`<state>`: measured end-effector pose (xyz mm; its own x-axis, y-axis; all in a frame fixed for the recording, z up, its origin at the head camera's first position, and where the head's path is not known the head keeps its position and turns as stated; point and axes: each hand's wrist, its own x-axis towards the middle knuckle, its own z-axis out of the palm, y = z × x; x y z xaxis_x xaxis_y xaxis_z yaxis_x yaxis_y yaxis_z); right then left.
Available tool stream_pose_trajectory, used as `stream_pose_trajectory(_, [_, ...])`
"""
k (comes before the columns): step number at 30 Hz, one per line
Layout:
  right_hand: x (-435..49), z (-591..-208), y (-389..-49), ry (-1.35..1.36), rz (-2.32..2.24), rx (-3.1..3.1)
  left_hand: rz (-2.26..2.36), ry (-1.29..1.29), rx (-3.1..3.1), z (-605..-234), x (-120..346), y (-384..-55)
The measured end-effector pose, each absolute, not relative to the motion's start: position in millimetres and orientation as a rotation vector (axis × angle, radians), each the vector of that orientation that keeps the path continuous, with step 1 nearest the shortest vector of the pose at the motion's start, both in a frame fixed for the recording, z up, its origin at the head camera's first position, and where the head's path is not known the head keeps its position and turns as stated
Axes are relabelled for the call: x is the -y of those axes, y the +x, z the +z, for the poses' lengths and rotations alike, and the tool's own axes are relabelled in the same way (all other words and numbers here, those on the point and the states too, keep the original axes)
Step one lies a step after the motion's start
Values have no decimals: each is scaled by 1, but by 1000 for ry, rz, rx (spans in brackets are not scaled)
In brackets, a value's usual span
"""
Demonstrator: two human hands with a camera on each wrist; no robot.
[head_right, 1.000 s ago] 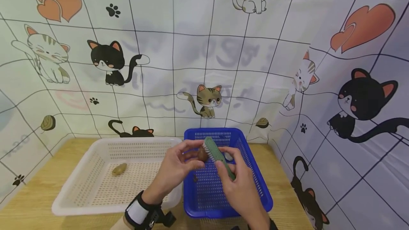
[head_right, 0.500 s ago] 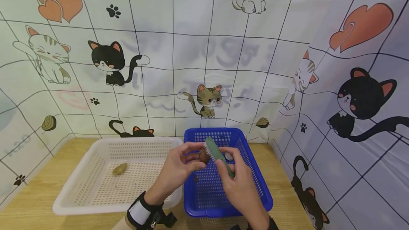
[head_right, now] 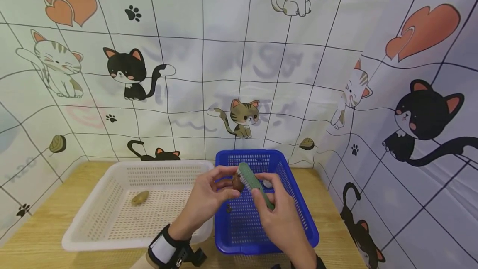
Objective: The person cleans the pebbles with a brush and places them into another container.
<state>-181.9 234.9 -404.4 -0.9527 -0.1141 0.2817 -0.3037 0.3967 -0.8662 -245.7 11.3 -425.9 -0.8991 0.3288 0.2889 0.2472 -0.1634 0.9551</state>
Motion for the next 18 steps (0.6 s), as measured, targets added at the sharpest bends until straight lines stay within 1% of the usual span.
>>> stream_pose_trajectory(10, [-239, -405, -184, 347, 1587, 2500, 2322, 667, -2004, -424, -9, -244])
stream_pose_trajectory(18, [-234, -408, -185, 315, 1613, 2477, 2275, 660, -1973, -427, -13, -245])
